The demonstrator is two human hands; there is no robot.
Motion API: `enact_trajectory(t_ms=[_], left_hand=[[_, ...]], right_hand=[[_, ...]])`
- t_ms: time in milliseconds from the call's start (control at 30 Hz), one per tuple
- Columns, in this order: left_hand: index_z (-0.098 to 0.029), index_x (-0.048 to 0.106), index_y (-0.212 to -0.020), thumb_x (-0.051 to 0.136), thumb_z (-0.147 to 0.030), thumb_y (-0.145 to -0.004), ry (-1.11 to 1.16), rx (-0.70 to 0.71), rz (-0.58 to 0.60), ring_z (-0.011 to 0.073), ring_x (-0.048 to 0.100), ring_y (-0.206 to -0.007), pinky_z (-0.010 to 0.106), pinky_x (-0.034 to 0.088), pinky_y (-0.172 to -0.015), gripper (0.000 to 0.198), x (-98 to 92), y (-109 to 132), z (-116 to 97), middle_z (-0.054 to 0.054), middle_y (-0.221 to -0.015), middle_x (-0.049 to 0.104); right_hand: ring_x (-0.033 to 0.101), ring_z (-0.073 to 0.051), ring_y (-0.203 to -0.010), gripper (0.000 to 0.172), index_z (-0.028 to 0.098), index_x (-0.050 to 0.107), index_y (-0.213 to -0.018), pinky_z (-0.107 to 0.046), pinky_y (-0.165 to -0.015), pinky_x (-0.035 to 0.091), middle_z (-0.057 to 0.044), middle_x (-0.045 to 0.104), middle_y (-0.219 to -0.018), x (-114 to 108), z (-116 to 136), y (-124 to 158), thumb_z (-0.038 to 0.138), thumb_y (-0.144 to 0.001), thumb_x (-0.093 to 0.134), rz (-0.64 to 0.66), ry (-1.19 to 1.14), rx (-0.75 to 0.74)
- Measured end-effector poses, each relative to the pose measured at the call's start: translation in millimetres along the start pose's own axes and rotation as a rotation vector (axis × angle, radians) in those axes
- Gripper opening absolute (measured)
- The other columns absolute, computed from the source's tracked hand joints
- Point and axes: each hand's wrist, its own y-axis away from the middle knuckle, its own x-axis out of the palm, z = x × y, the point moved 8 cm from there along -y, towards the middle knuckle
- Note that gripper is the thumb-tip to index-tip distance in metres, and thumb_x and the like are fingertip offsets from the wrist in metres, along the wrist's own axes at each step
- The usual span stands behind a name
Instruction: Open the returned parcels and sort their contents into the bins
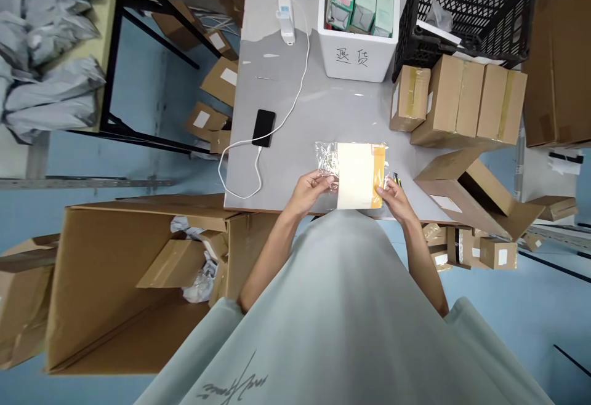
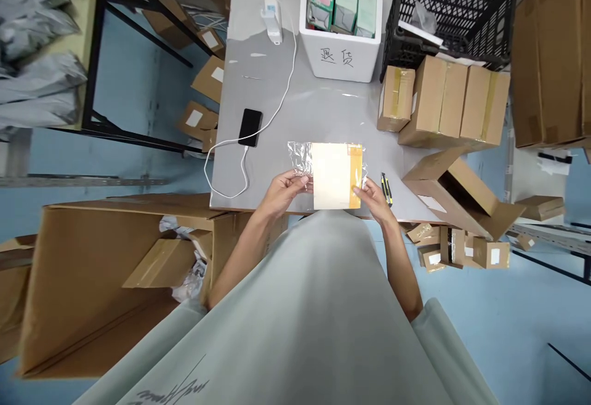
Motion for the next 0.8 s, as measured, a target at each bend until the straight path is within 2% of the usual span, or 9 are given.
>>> enact_trajectory(t_ms=[100, 200, 367, 533, 633, 700, 733, 800], left_hand=[[-0.02, 0.076, -0.105, 0.099, -0.082, -0.073, 0.007, 0.003, -0.001, 0.0265, 0.084, -0.091, 0.045, 0.072, -0.09, 0.074, 3.3, 6, -4, 0.009, -0.103, 0.087], [-0.021, 0.076, -0.116, 0.096, -0.084, -0.076, 0.03, 0.038, -0.056, 0.0243, 0.085, -0.082, 0.041, 0.073, -0.082, 0.077, 0.5, 9, -16, 0.006, -0.099, 0.086], [-0.018, 0.08, -0.101, 0.091, -0.085, -0.082, 0.017, 0.119, -0.113, 0.0255, 0.086, -0.08, 0.038, 0.073, -0.072, 0.071, 4.4, 16, -43, 0.011, -0.103, 0.088], [-0.019, 0.083, -0.097, 0.094, -0.081, -0.082, 0.015, 0.143, -0.052, 0.0298, 0.088, -0.085, 0.037, 0.071, -0.067, 0.065, 23.7, 33, -55, 0.011, -0.102, 0.089], [-0.019, 0.084, -0.105, 0.084, -0.087, -0.09, 0.064, 0.145, 0.107, 0.0335, 0.089, -0.095, 0.04, 0.072, -0.071, 0.069, 42.8, 41, -53, 0.016, -0.113, 0.09], [-0.019, 0.084, -0.114, 0.071, -0.091, -0.097, 0.088, 0.154, 0.165, 0.0353, 0.088, -0.107, 0.042, 0.073, -0.08, 0.075, 49.4, 37, -47, 0.02, -0.125, 0.088], [-0.02, 0.083, -0.121, 0.07, -0.09, -0.099, 0.08, 0.178, 0.13, 0.0352, 0.086, -0.115, 0.043, 0.072, -0.087, 0.075, 46.9, 32, -44, 0.021, -0.135, 0.085], [-0.024, 0.079, -0.134, 0.083, -0.083, -0.093, 0.036, 0.238, -0.008, 0.0328, 0.081, -0.13, 0.043, 0.068, -0.103, 0.072, 34.6, 18, -38, 0.019, -0.15, 0.079]], right_hand=[[0.081, -0.034, -0.129, 0.064, 0.031, 0.078, -0.113, -0.049, -0.112, 0.068, -0.004, 0.089, -0.115, 1, 4, 4, 0.077, -0.075, 0.101, -0.068, -0.004, -0.021], [0.082, -0.033, -0.124, 0.059, 0.03, 0.078, -0.113, -0.047, -0.111, 0.067, -0.005, 0.089, -0.117, 6, 12, 10, 0.072, -0.079, 0.101, -0.017, 0.011, -0.058], [0.083, -0.029, -0.118, 0.052, 0.028, 0.078, -0.109, -0.042, -0.107, 0.066, -0.003, 0.089, -0.114, 4, 17, 15, 0.066, -0.082, 0.101, 0.019, 0.042, -0.08], [0.079, -0.02, -0.097, 0.056, 0.03, 0.076, -0.105, -0.03, -0.092, 0.065, 0.002, 0.084, -0.1, 1, 3, 0, 0.065, -0.073, 0.105, -0.134, -0.088, -0.053], [0.073, -0.016, -0.085, 0.054, 0.029, 0.073, -0.097, -0.026, -0.079, 0.062, 0.004, 0.077, -0.091, 13, -3, -11, 0.067, -0.073, 0.102, -0.205, -0.183, -0.047], [0.066, -0.016, -0.076, 0.051, 0.028, 0.071, -0.092, -0.027, -0.071, 0.059, 0.004, 0.07, -0.083, 33, -5, -16, 0.071, -0.079, 0.095, -0.131, -0.2, -0.016], [0.063, -0.016, -0.072, 0.052, 0.028, 0.071, -0.091, -0.028, -0.067, 0.057, 0.003, 0.067, -0.08, 45, -6, -18, 0.075, -0.082, 0.09, -0.067, -0.202, 0.012], [0.057, -0.016, -0.067, 0.059, 0.026, 0.073, -0.09, -0.03, -0.062, 0.053, 0.002, 0.062, -0.075, 69, -7, -18, 0.085, -0.09, 0.075, 0.068, -0.192, 0.076]])
